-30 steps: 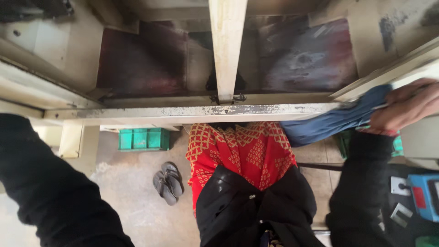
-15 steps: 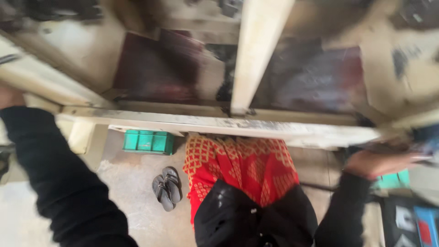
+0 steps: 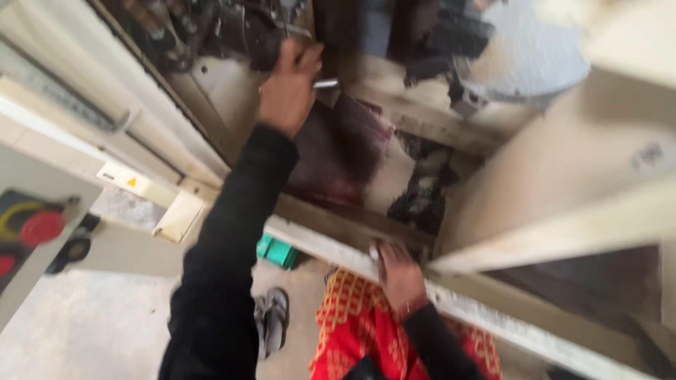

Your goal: The person uses two metal rods to pry open a machine cover, then reaches inside to adjust internal components. They retrieve additional rods from a nearby tray, wipe them with a cloth, and reinsert them into the machine to continue adjustments.

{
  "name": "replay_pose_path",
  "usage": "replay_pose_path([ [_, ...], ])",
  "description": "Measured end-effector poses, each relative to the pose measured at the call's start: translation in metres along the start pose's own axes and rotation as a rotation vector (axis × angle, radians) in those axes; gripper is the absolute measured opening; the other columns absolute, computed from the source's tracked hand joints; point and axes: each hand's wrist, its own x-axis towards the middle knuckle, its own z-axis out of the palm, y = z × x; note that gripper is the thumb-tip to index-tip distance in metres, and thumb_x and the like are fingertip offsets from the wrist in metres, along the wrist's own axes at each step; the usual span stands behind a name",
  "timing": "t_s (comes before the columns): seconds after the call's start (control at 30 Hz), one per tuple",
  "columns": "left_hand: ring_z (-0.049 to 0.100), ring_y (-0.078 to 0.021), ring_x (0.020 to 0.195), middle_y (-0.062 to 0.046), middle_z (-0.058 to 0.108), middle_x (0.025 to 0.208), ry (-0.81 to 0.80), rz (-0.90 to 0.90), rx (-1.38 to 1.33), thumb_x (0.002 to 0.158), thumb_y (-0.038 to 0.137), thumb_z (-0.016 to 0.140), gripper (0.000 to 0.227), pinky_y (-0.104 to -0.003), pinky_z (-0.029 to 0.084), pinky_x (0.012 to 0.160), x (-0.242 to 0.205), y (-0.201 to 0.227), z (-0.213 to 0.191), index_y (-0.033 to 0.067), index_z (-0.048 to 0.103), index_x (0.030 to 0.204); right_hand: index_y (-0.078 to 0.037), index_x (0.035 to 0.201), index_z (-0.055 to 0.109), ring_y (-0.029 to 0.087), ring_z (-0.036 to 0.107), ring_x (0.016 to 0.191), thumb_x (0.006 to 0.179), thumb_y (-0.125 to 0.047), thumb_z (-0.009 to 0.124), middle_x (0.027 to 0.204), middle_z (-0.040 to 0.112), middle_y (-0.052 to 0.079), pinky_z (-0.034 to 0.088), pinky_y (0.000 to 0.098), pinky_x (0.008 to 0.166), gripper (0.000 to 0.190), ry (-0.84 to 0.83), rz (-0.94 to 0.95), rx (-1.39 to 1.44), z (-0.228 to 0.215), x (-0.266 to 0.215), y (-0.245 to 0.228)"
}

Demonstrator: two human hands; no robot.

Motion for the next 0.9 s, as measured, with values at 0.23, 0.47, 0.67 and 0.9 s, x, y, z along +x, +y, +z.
replay_pose_path([
  [0.23,0.073,-0.0196,0.069,-0.003,0.048,0.153,-0.342,0.026,0.664,0.083,0.016,0.073,0.010,-0.033,0.057,0.045,0.113,-0.072,0.139,0.0092,0.080,0.083,-0.010,0.115,0.066,0.029,0.074,0.079,0.091,-0.016,0.064,0.093,0.074,0.010,0.060,0.0391,0.065,0.025,0.006,0.136,0.072,0.010,0.010,0.012],
  [0.47,0.074,-0.0330,0.072,-0.016,0.068,0.131,-0.269,0.525,0.039,0.088,0.016,0.057,0.044,-0.052,0.056,0.058,-0.031,-0.012,0.059,0.0183,0.066,0.131,-0.010,0.113,0.064,0.025,0.073,0.064,0.099,-0.020,0.064,0.086,0.074,0.013,0.059,0.0367,0.057,0.017,-0.042,0.237,0.119,0.017,0.019,0.006],
  [0.67,0.073,-0.0373,0.081,-0.007,0.065,0.132,-0.692,0.120,-0.119,0.096,0.019,0.059,0.036,-0.050,0.059,0.071,-0.170,-0.020,-0.031,0.0278,0.060,0.130,-0.010,0.159,0.017,0.024,0.062,0.123,0.101,-0.005,0.065,0.156,0.035,0.010,0.061,0.0367,0.093,0.075,0.380,0.233,1.142,0.045,0.165,-0.002],
  [0.9,0.072,-0.0379,0.091,-0.008,0.067,0.130,-0.479,-0.179,-0.367,0.075,0.012,0.074,0.059,-0.048,0.058,0.079,-0.221,-0.062,-0.017,0.0229,0.062,0.132,-0.025,0.149,0.017,0.031,0.067,0.104,0.094,-0.001,0.060,0.136,0.054,0.021,0.065,0.0321,0.072,0.074,0.555,0.404,1.833,0.136,0.424,0.026],
])
